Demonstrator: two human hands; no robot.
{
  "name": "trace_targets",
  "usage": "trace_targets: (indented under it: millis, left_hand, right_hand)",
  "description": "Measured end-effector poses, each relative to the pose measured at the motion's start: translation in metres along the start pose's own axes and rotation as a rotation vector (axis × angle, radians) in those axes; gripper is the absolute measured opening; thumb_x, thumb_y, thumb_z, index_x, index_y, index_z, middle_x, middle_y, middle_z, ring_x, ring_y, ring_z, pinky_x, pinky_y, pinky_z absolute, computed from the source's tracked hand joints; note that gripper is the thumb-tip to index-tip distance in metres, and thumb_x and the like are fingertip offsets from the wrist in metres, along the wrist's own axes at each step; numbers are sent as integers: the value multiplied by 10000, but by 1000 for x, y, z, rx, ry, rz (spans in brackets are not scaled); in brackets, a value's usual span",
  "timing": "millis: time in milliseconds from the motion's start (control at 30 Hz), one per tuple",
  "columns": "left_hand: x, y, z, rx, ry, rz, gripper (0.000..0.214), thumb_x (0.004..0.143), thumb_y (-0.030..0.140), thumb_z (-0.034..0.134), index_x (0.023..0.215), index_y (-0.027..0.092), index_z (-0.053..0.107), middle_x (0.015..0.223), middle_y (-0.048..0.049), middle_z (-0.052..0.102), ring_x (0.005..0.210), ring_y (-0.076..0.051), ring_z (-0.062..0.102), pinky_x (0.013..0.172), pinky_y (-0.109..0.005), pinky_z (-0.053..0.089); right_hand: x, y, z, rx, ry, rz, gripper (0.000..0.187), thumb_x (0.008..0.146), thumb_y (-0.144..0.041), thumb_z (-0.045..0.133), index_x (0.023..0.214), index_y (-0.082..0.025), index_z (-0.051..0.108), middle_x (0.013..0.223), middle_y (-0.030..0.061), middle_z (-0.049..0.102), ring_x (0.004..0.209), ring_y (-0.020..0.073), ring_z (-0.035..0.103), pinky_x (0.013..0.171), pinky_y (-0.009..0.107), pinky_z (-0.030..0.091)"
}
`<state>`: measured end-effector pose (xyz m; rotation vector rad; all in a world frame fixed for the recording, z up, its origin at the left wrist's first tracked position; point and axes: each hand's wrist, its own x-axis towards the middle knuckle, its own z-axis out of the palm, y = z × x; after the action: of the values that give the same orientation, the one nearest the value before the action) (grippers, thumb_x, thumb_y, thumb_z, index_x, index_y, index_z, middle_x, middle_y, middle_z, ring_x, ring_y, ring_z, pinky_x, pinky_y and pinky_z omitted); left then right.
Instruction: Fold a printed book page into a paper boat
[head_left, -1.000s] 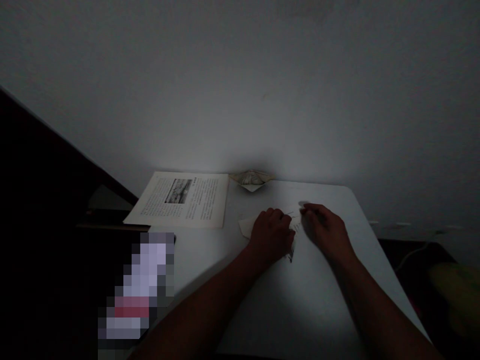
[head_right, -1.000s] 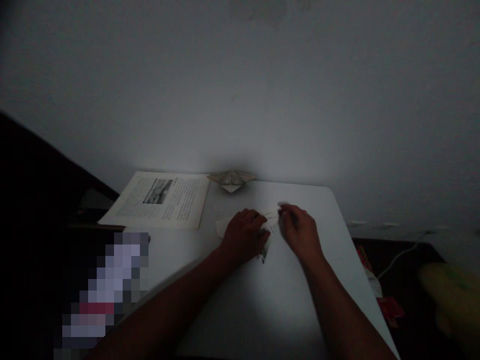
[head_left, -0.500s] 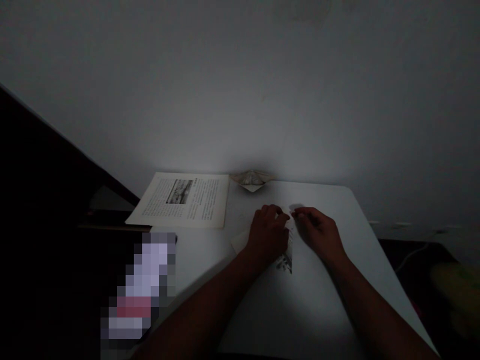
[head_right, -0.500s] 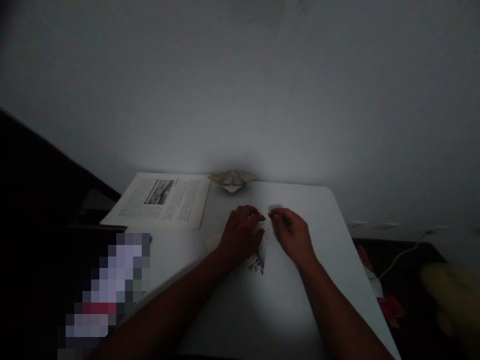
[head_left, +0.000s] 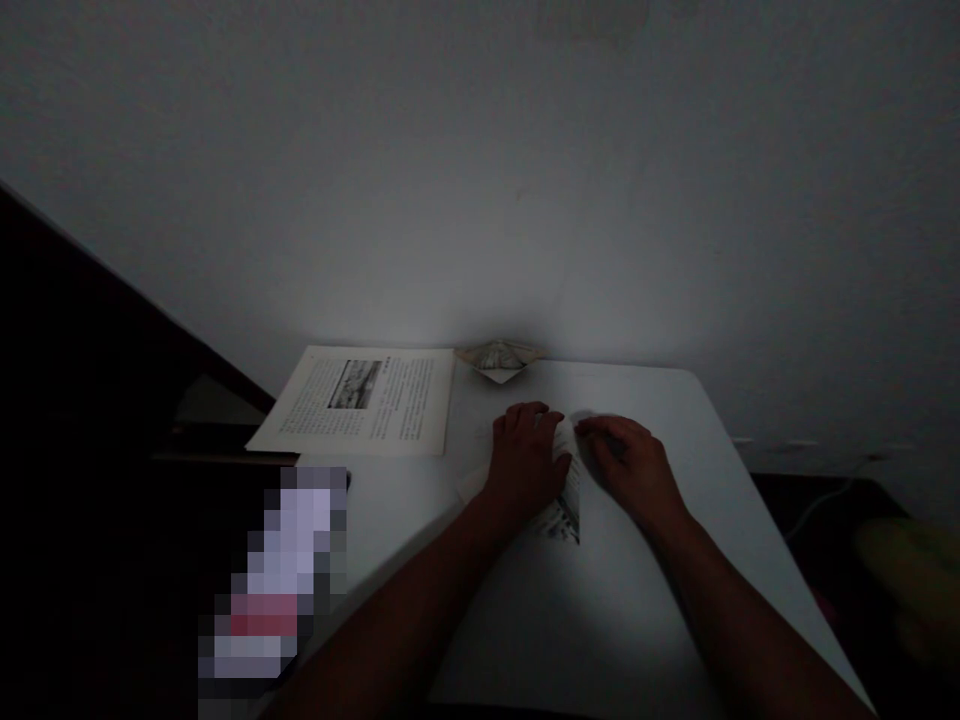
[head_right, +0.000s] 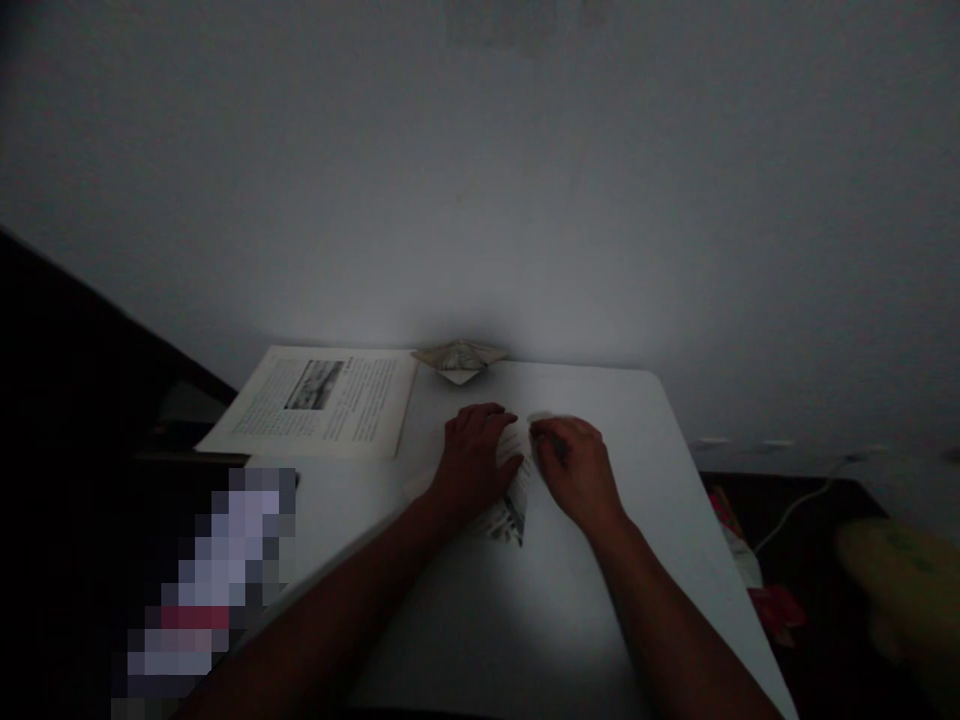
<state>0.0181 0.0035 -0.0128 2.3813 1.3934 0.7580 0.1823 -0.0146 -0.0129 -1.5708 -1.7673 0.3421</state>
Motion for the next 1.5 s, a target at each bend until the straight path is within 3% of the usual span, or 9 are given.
trace_targets:
  millis: [333,467,567,667,767,900,1033,1233,1500]
  left_hand:
    - [2,-3,0,-56,-53,-21,551,715,301,673,1215,181,474,1185,-83,555,1133,-258,431,967,-411,326]
    - [9,-5,-5,-163,-102,-57,630,688,256,679,1270,183,449,1021,-65,627,992,-232,523,907,-381,369]
    - [16,-9,-14,-332,-196,-112,484,664,217,677,1134,184,566,786,3,626,745,-160,557,748,-291,414]
    - [20,-17,-24,-453,-300,-111,195,660,294,681,776,141,648,589,45,514,574,-111,471,571,-236,356]
    - [20,-24,-29,-646,-381,-143,282,688,377,654,594,123,574,518,60,420,511,-85,404,494,-218,288]
    - [17,-26,-27,-982,-410,-244,287,656,373,695,726,103,626,620,26,551,555,-104,502,534,-225,373]
    - [14,-21,-19,-1178,-344,-339,368,596,373,756,806,89,652,718,-29,642,608,-141,581,599,-264,453]
    - [12,-14,-14,-1253,-265,-416,404,567,372,787,827,81,686,768,-67,687,632,-165,620,590,-266,476]
    - [11,-14,-20,-1171,-342,-481,355,587,371,776,781,79,727,659,-51,678,530,-145,594,511,-244,455]
  right_hand:
    - [-5,-5,4,362,86,212,204,798,-310,558,928,-186,655,861,62,721,815,199,673,782,351,515]
    - [-6,-10,3,452,125,234,198,791,-313,585,918,-183,663,778,47,712,713,177,665,700,323,526]
    - [-5,-13,2,571,164,289,169,767,-307,618,873,-187,670,741,34,706,662,157,655,652,296,533]
    - [-3,-11,2,696,180,359,152,737,-303,659,834,-187,678,714,25,697,609,140,634,596,277,529]
    - [-2,-5,4,888,127,406,172,730,-304,678,857,-188,678,693,20,689,517,125,591,496,270,499]
    - [-2,-4,6,1132,-3,494,213,662,-282,745,847,-192,690,655,9,682,463,114,555,437,260,473]
    - [-3,-11,4,1235,-89,564,255,568,-271,809,790,-195,708,604,6,671,478,114,566,472,247,475]
    - [-3,-11,3,1330,-162,637,288,517,-283,840,763,-180,733,579,17,666,477,111,556,510,247,483]
    - [-4,-10,2,1294,-234,606,240,534,-296,841,709,-162,744,527,18,626,485,104,520,486,231,437]
